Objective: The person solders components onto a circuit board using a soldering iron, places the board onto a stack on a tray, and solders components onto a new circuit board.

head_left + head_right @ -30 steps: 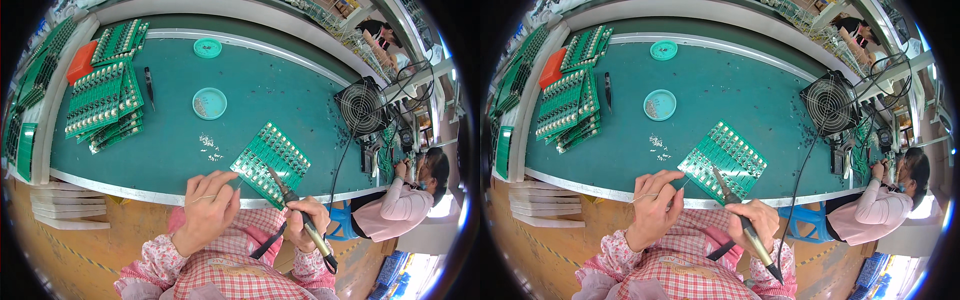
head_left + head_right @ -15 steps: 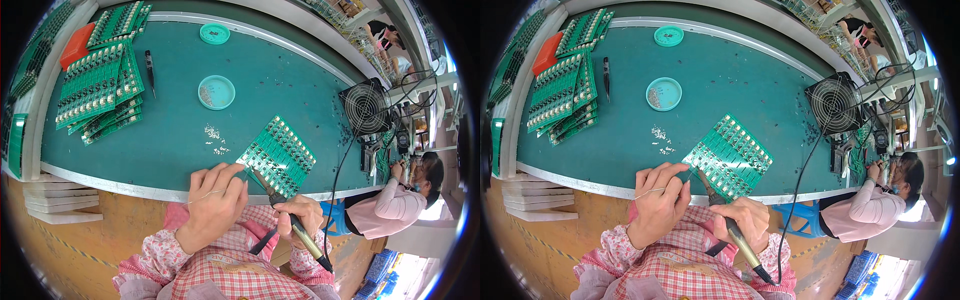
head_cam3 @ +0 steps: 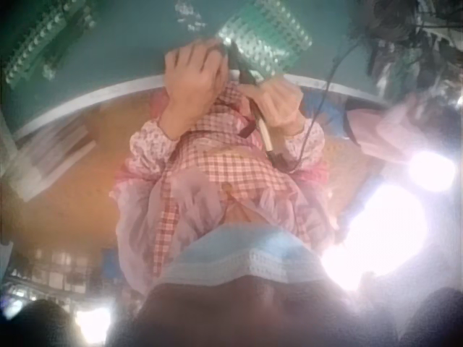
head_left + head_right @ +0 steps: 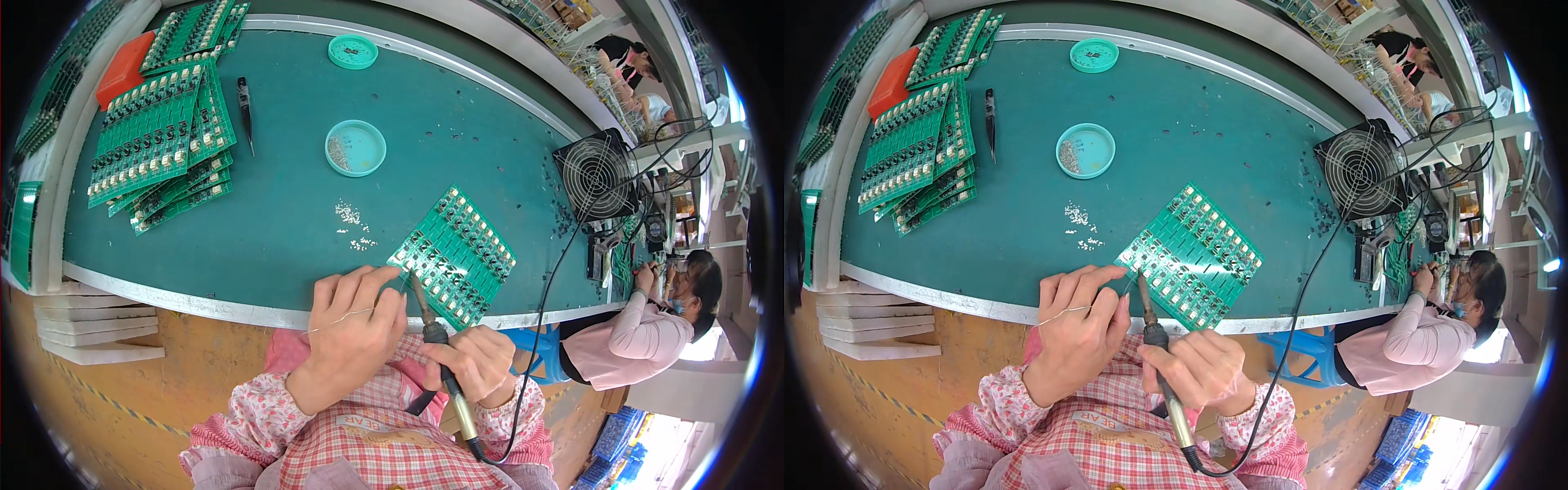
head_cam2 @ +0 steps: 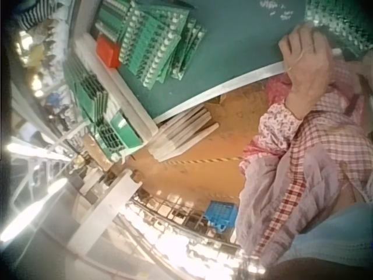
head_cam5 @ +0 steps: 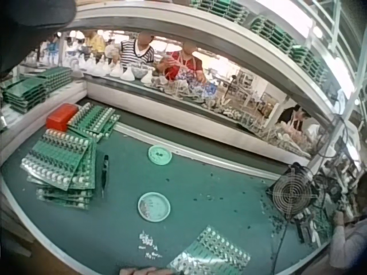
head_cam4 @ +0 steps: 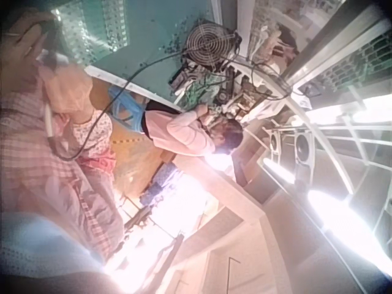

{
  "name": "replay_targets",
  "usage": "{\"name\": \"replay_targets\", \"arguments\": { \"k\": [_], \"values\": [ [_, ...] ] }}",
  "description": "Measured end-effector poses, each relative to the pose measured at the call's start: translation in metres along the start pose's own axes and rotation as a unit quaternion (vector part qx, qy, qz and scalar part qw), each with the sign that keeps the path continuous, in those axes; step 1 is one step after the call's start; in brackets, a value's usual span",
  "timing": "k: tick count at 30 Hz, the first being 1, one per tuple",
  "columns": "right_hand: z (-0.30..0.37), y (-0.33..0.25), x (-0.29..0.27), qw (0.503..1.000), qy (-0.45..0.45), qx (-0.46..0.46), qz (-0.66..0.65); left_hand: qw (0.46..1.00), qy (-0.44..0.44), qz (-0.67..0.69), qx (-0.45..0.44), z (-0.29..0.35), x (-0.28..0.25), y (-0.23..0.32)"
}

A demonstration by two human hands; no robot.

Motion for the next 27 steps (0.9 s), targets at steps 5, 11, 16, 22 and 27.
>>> {"name": "replay_targets", "arguments": {
  "k": [5, 11, 16, 22, 27],
  "values": [
    [0.000, -0.003, 0.002, 1.000, 0.021, 0.003, 0.009, 1.000, 0.001, 0.021, 0.001, -0.001, -0.003, 0.002],
    [-0.008, -0.001, -0.014, 0.991, 0.049, 0.073, -0.096, 0.999, -0.021, 0.045, -0.007, -0.001, -0.008, 0.000],
    [0.012, -0.001, -0.019, 0.976, 0.108, 0.160, -0.099, 0.997, -0.037, 0.060, -0.011, -0.004, -0.011, 0.004],
    [0.019, -0.001, -0.015, 0.964, 0.132, 0.190, -0.131, 0.998, -0.015, 0.051, -0.017, -0.005, -0.005, 0.004],
    [0.006, 0.000, -0.007, 0.971, 0.110, 0.174, -0.123, 0.999, -0.009, 0.039, -0.019, -0.007, -0.002, 0.004]
  ]
}}
Point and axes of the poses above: each hand's wrist, its own z-axis away from the middle knuckle, its own x-axis out of the palm, y = z × x, the point moved 2 cm from there along -z, towards the middle knuckle, and after that the axes turned 4 degrees about -z, right-handed, at the moved point
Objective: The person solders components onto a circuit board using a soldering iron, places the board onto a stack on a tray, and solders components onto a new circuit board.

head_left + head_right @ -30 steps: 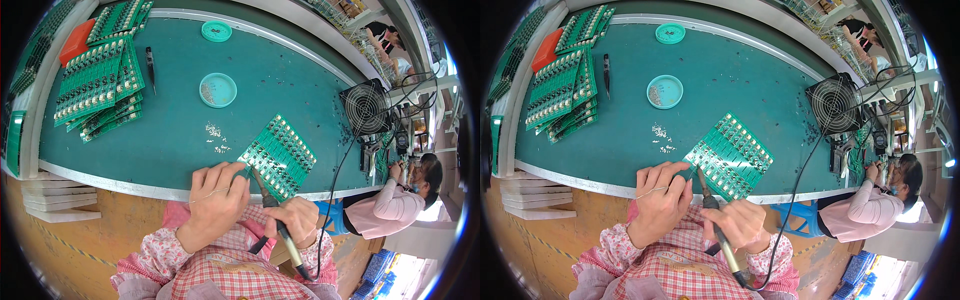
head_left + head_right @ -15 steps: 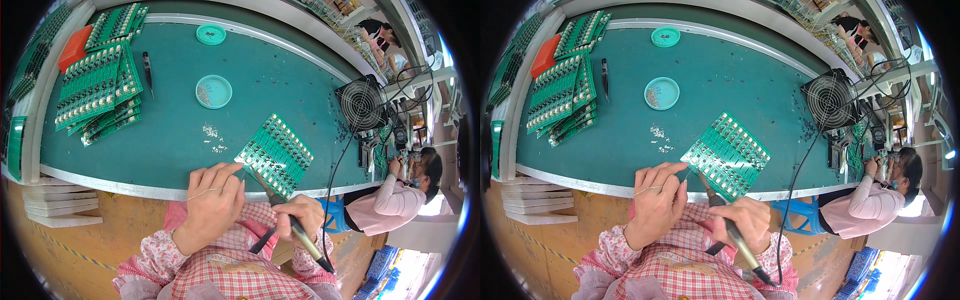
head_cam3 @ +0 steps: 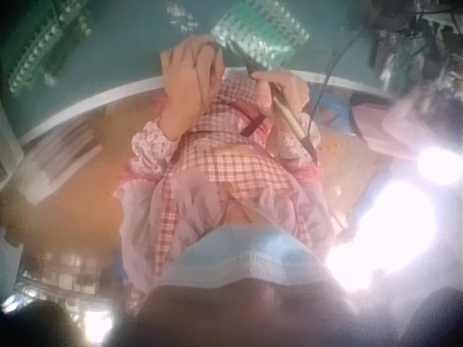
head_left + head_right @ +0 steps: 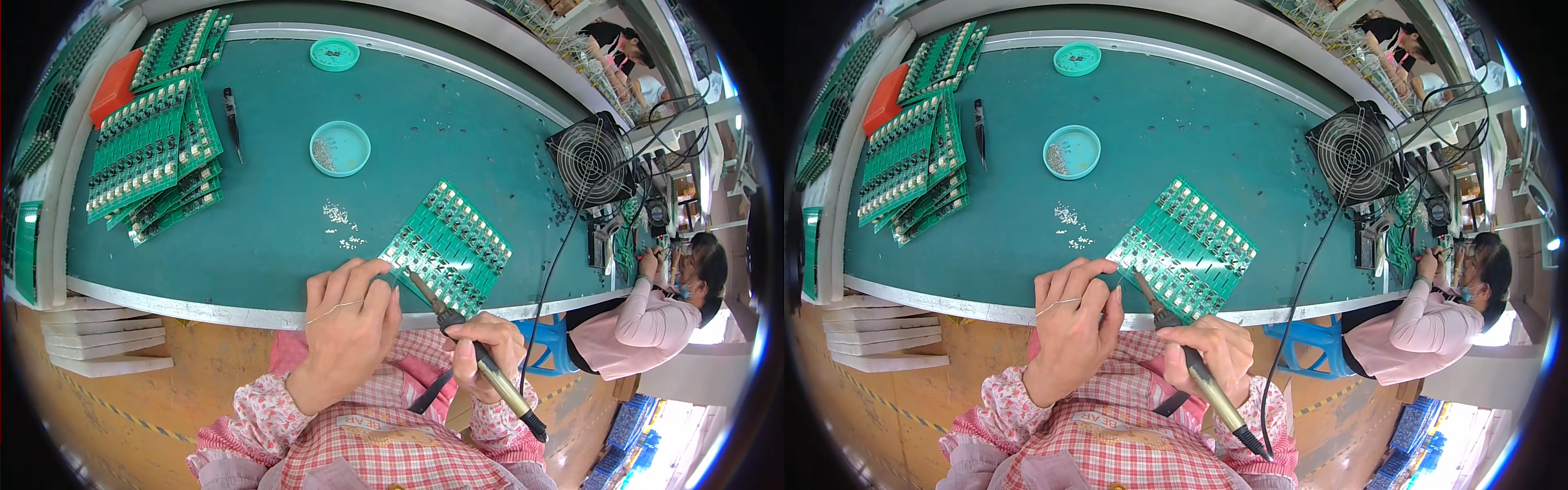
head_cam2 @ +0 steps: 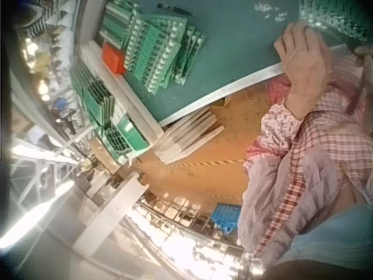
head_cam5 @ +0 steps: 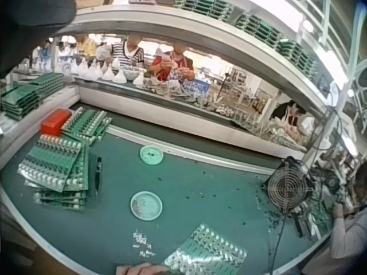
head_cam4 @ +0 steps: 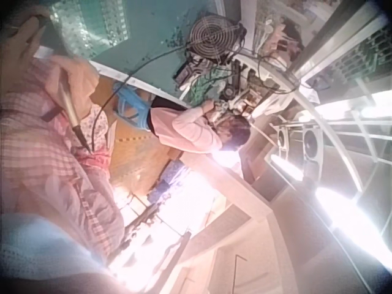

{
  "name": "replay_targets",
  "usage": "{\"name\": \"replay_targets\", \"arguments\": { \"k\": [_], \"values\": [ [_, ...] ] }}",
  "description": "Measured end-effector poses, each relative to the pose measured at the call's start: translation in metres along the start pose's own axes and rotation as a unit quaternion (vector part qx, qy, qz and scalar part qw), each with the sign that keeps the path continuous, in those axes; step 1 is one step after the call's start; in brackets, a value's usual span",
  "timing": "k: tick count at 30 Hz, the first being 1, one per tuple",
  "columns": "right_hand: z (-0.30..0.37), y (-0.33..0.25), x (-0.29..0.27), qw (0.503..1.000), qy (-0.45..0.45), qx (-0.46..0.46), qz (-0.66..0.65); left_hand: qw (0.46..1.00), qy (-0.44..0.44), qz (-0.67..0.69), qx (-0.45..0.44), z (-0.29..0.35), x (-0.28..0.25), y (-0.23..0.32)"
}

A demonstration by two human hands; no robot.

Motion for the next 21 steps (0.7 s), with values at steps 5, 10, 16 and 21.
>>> {"name": "replay_targets", "arguments": {
  "k": [5, 10, 16, 21],
  "values": [
    [-0.003, 0.002, 0.006, 1.000, -0.008, -0.023, 0.006, 1.000, -0.002, -0.003, -0.006, 0.001, 0.001, 0.000],
    [-0.005, 0.000, 0.008, 0.992, -0.041, -0.104, 0.056, 1.000, 0.000, -0.004, -0.004, 0.001, 0.001, 0.000],
    [0.001, 0.000, 0.016, 0.978, -0.073, -0.161, 0.114, 1.000, -0.005, -0.003, -0.002, 0.001, 0.001, -0.001],
    [-0.002, -0.004, 0.016, 0.982, -0.079, -0.130, 0.110, 1.000, -0.008, 0.001, 0.000, 0.002, -0.001, -0.002]
  ]
}}
Point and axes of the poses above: each hand's wrist, its own z-axis away from the middle knuckle, its own x-axis out of the palm, y = z × x, the point moved 2 cm from there along -z, towards the middle knuckle, and after that the axes turned 4 degrees about -z, right-handed, at the moved point
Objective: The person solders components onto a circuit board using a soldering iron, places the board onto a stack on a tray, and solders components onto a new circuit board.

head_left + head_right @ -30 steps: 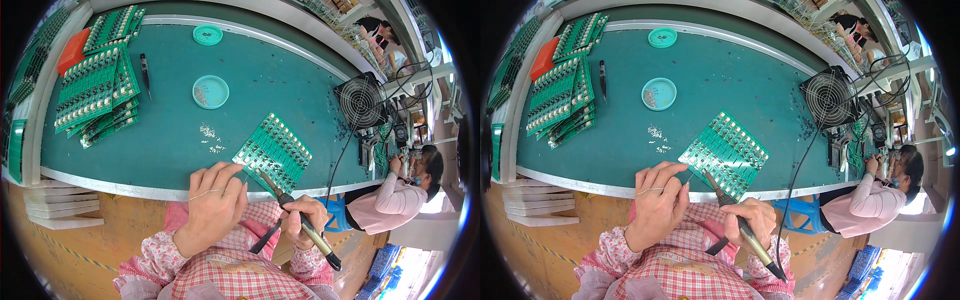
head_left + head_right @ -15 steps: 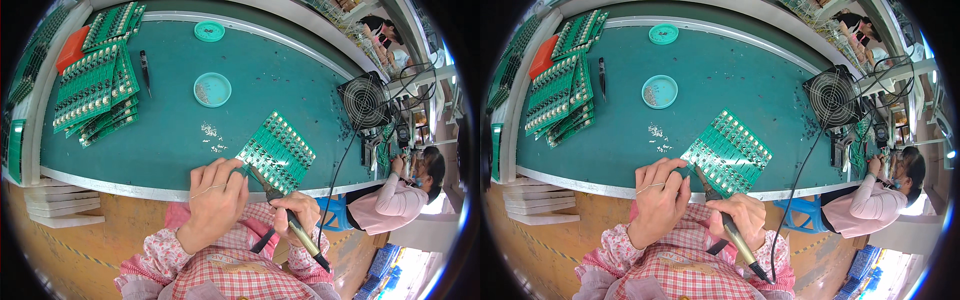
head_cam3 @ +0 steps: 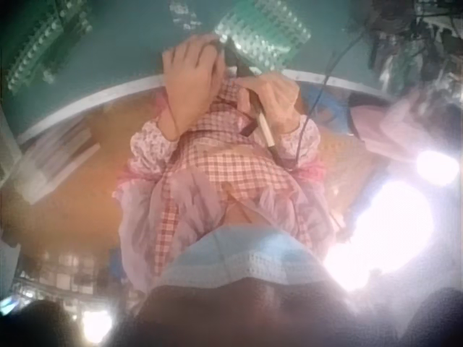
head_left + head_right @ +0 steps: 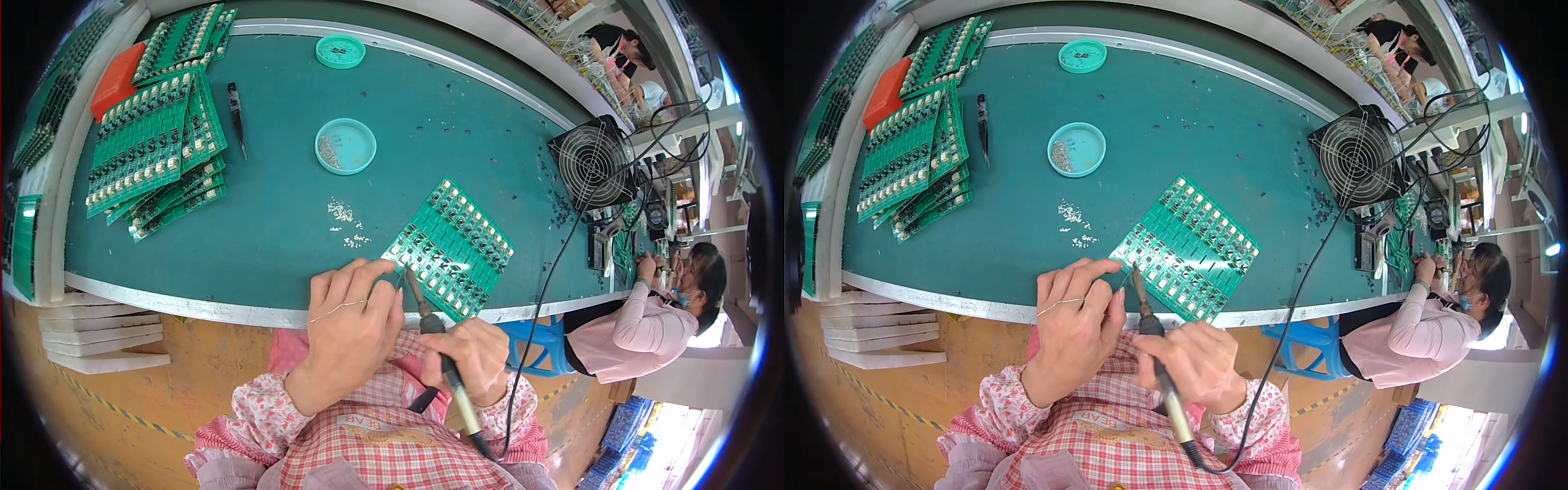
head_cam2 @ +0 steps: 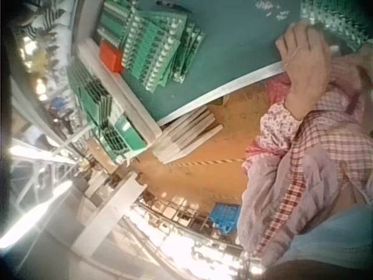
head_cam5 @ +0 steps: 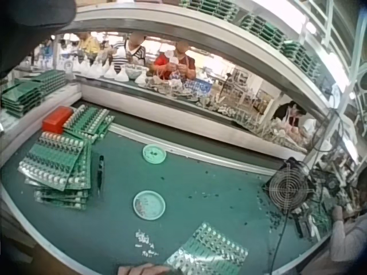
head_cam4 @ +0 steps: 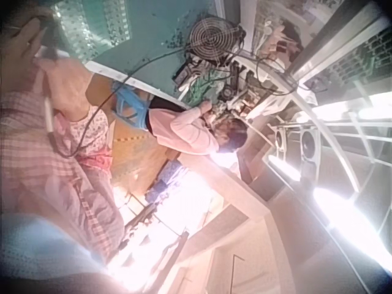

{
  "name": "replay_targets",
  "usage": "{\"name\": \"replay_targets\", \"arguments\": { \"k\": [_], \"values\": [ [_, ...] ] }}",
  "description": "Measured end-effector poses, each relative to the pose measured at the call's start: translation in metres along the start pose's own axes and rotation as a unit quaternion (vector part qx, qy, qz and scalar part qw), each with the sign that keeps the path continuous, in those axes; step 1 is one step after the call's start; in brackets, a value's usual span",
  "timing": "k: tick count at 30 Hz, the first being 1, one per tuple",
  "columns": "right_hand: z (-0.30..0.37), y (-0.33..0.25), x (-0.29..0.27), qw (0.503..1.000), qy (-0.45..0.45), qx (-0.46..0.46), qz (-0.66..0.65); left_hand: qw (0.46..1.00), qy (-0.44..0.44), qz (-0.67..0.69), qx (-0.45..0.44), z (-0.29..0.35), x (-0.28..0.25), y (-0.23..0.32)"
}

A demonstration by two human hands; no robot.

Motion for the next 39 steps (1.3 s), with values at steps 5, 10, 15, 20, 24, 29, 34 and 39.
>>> {"name": "replay_targets", "arguments": {
  "k": [5, 10, 15, 20, 24, 29, 34, 39],
  "values": [
    [0.009, 0.004, -0.017, 0.984, 0.083, 0.113, -0.106, 1.000, -0.004, 0.012, 0.000, 0.000, -0.002, 0.000],
    [0.017, 0.008, -0.018, 0.976, 0.107, 0.134, -0.136, 1.000, -0.006, 0.002, 0.001, -0.002, -0.001, 0.002],
    [0.014, 0.008, -0.017, 0.976, 0.114, 0.121, -0.143, 1.000, -0.004, -0.004, 0.001, -0.004, 0.000, 0.003],
    [0.011, 0.008, -0.011, 0.977, 0.095, 0.146, -0.123, 1.000, -0.004, -0.005, -0.005, -0.005, 0.002, 0.003],
    [0.009, 0.010, -0.008, 0.980, 0.078, 0.140, -0.120, 1.000, -0.005, -0.018, -0.008, -0.006, 0.002, 0.004],
    [0.004, 0.009, -0.007, 0.986, 0.073, 0.096, -0.114, 1.000, -0.005, -0.017, -0.010, -0.005, 0.003, 0.003],
    [0.000, 0.000, -0.001, 1.000, 0.015, 0.014, -0.022, 1.000, -0.006, -0.018, -0.005, -0.004, 0.003, 0.001],
    [-0.004, -0.002, -0.002, 0.999, 0.030, 0.018, -0.021, 1.000, -0.006, -0.006, 0.002, -0.004, 0.001, 0.001]
  ]
}}
Point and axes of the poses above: each hand's wrist, its own z-axis away from the middle knuckle, its own x-axis out of the palm, y = z × x, the point moved 2 cm from there along -z, towards the middle knuckle, and after that the axes turned 4 degrees about -z, right-handed, at the moved point
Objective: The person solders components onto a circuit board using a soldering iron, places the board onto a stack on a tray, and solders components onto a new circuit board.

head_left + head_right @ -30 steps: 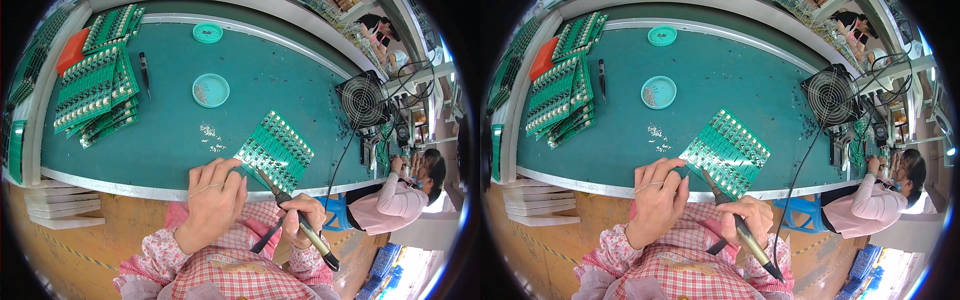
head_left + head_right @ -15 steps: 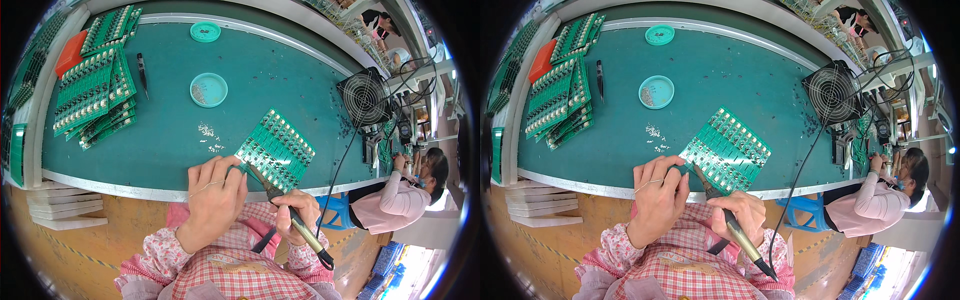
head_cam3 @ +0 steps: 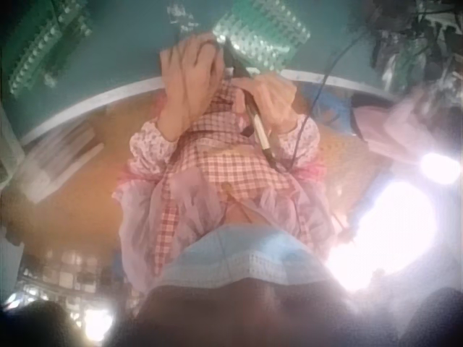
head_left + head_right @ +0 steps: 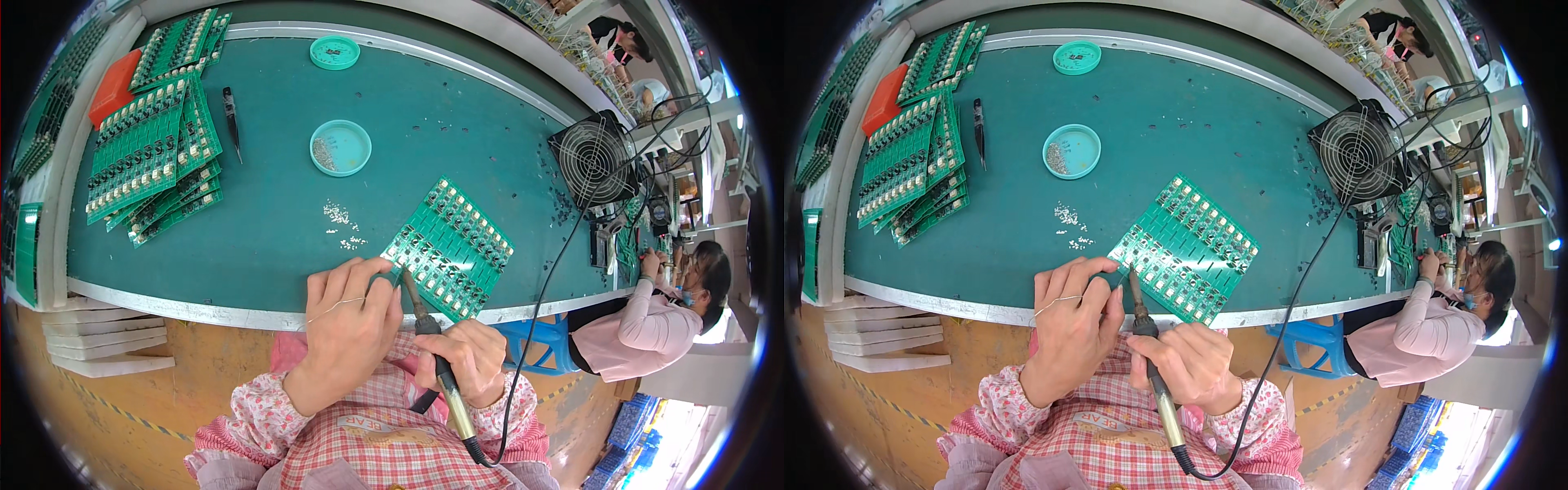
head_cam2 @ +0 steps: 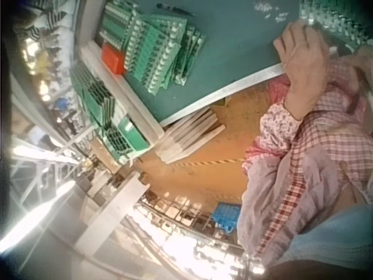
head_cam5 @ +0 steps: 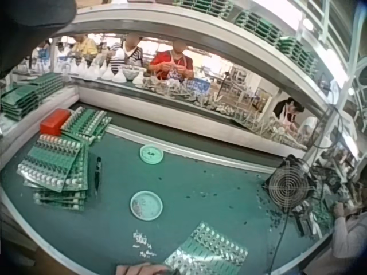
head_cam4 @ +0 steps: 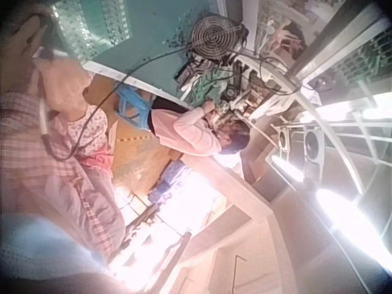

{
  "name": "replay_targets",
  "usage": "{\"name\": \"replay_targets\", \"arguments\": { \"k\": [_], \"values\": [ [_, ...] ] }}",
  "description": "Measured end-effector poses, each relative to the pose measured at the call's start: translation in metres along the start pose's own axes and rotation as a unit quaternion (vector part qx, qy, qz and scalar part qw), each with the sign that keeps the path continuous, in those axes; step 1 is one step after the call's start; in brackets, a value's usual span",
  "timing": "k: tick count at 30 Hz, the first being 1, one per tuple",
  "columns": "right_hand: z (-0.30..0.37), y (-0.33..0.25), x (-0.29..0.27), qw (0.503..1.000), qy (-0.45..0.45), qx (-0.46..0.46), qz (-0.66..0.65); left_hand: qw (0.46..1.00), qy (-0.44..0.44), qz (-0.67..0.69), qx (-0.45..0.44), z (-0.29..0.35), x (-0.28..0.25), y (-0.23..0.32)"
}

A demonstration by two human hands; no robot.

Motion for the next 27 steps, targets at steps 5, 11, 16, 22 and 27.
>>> {"name": "replay_targets", "arguments": {
  "k": [5, 11, 16, 22, 27],
  "values": [
    [-0.005, 0.003, -0.015, 0.996, 0.017, 0.041, -0.071, 1.000, -0.010, 0.006, 0.002, 0.001, -0.005, -0.002],
    [0.019, 0.005, -0.023, 0.985, 0.085, 0.127, -0.075, 0.999, -0.025, 0.027, 0.002, 0.001, -0.006, 0.004],
    [0.025, 0.008, -0.020, 0.984, 0.083, 0.112, -0.112, 1.000, -0.013, 0.010, 0.000, 0.001, 0.002, 0.007],
    [0.023, 0.009, -0.012, 0.984, 0.090, 0.123, -0.095, 1.000, -0.013, -0.010, -0.002, 0.000, 0.005, 0.008],
    [0.023, 0.010, -0.011, 0.985, 0.076, 0.125, -0.095, 1.000, -0.012, -0.028, -0.001, 0.001, 0.007, 0.008]
  ]
}}
Point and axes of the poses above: each hand's wrist, its own z-axis away from the middle knuckle, its own x-axis out of the palm, y = z × x, the point moved 2 cm from there along -z, towards the middle knuckle, and after that the axes turned 4 degrees about -z, right-handed, at the moved point
